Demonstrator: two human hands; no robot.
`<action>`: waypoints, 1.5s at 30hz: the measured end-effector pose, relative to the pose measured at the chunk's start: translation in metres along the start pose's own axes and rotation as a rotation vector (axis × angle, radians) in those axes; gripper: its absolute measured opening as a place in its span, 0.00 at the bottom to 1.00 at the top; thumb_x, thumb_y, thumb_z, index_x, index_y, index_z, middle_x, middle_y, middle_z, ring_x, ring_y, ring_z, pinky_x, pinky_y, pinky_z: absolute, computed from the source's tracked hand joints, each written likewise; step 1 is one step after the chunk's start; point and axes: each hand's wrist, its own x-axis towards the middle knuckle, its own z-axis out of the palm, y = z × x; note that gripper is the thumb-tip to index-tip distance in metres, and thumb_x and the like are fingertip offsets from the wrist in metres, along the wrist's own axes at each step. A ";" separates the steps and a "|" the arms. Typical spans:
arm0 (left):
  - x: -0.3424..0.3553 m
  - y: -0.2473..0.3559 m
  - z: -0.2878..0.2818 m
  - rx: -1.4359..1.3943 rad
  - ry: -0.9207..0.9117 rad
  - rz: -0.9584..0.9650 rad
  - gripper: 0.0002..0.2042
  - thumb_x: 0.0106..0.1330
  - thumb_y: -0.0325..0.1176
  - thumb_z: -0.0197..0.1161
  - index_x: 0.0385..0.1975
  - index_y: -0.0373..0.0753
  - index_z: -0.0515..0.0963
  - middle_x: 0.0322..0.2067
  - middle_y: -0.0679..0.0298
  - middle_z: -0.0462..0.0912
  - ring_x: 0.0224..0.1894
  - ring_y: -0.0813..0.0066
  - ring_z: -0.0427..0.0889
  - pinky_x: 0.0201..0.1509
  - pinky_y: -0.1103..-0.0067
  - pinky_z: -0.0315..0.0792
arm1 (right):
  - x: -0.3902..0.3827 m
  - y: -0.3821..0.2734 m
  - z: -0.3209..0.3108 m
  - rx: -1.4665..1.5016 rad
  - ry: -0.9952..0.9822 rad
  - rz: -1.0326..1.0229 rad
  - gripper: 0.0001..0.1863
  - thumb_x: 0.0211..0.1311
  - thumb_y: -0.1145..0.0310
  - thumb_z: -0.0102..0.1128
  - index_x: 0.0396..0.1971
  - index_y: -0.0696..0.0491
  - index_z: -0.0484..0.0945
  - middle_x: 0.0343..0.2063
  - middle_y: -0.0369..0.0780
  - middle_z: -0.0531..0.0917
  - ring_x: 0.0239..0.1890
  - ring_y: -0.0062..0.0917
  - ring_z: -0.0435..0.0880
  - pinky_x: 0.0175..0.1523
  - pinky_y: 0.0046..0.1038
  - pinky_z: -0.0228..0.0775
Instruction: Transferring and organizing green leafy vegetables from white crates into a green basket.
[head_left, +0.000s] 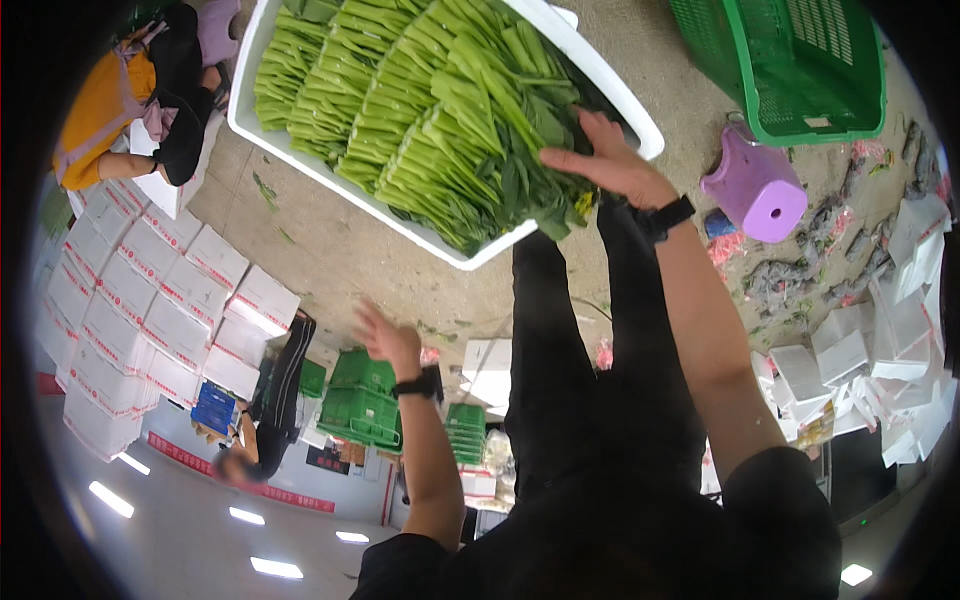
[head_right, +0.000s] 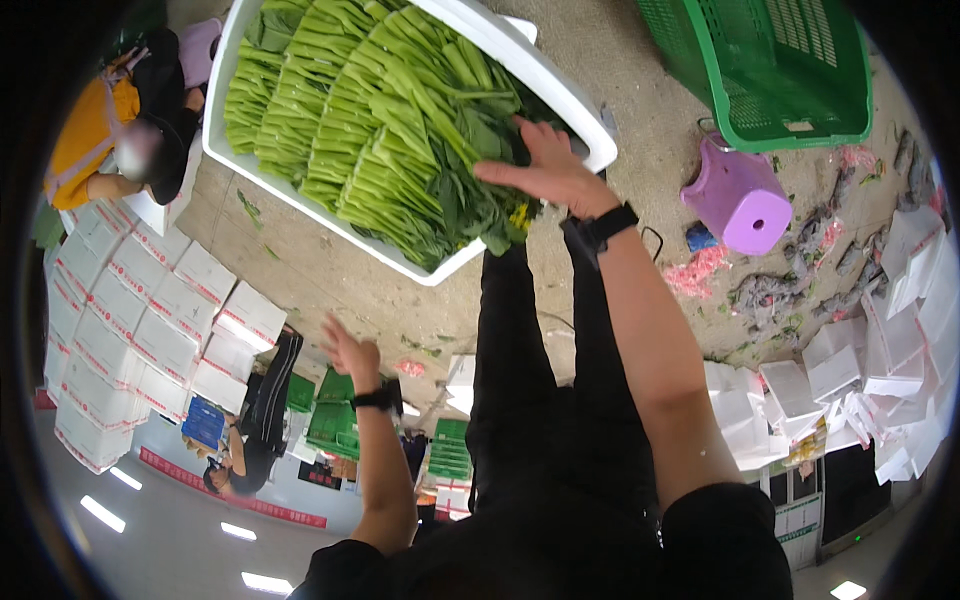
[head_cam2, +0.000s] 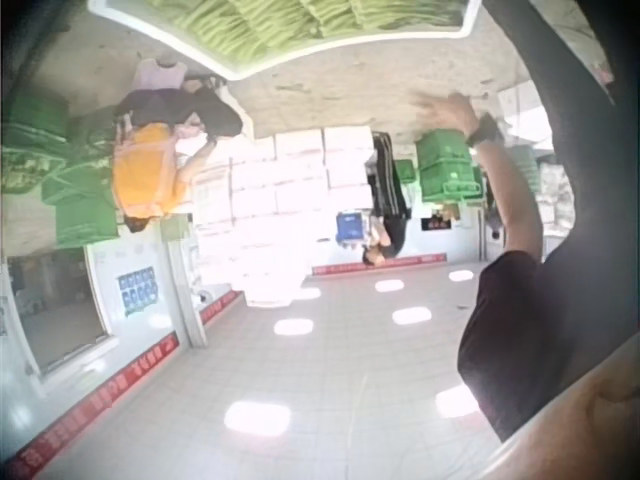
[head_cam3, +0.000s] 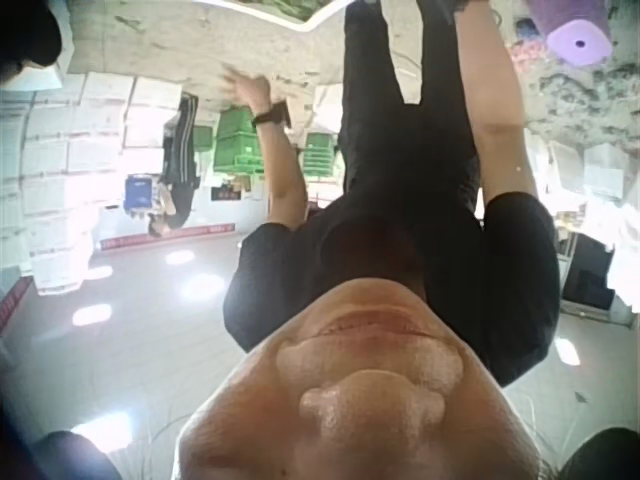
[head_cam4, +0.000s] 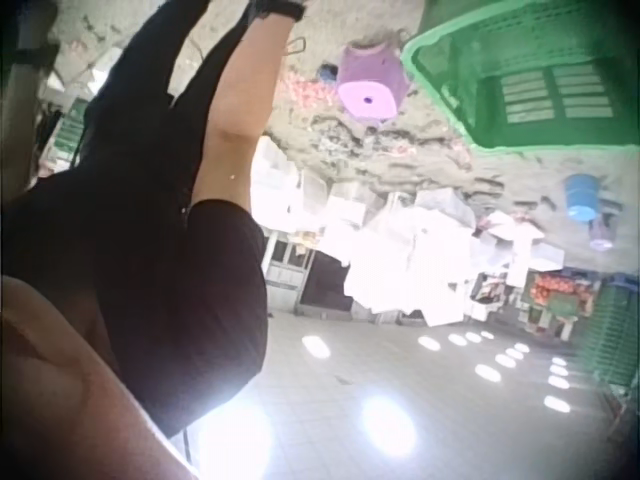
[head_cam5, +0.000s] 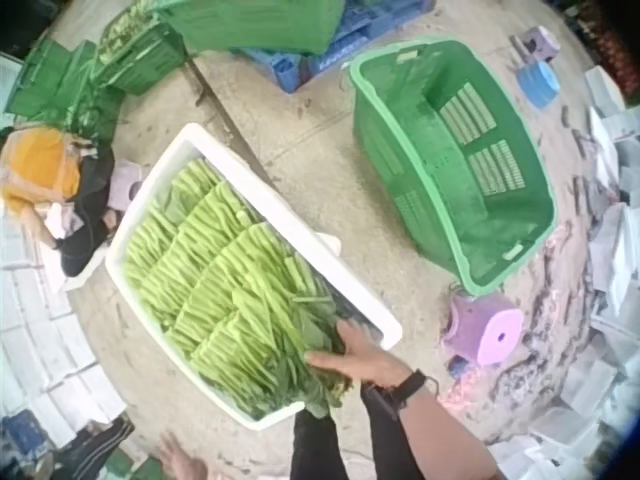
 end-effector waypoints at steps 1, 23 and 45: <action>-0.002 -0.018 0.003 -0.124 -0.052 -0.020 0.48 0.53 0.24 0.57 0.74 0.55 0.41 0.67 0.52 0.63 0.73 0.45 0.45 0.69 0.48 0.45 | 0.001 -0.001 0.000 -0.209 0.045 0.056 0.59 0.47 0.29 0.63 0.69 0.57 0.55 0.66 0.53 0.59 0.71 0.47 0.52 0.72 0.46 0.42; 0.028 0.291 -0.164 -0.775 0.726 1.112 0.13 0.60 0.30 0.63 0.45 0.38 0.78 0.39 0.59 0.80 0.46 0.59 0.73 0.54 0.65 0.65 | 0.000 0.009 0.028 -0.042 0.144 -0.003 0.67 0.39 0.33 0.70 0.70 0.61 0.46 0.64 0.55 0.65 0.68 0.44 0.63 0.70 0.54 0.43; -0.008 0.211 -0.111 -0.937 0.316 0.708 0.17 0.62 0.31 0.67 0.49 0.35 0.73 0.40 0.58 0.81 0.52 0.60 0.71 0.59 0.67 0.63 | -0.006 -0.007 0.001 0.373 -0.085 -0.035 0.58 0.47 0.51 0.76 0.67 0.67 0.48 0.60 0.51 0.69 0.63 0.34 0.68 0.67 0.28 0.58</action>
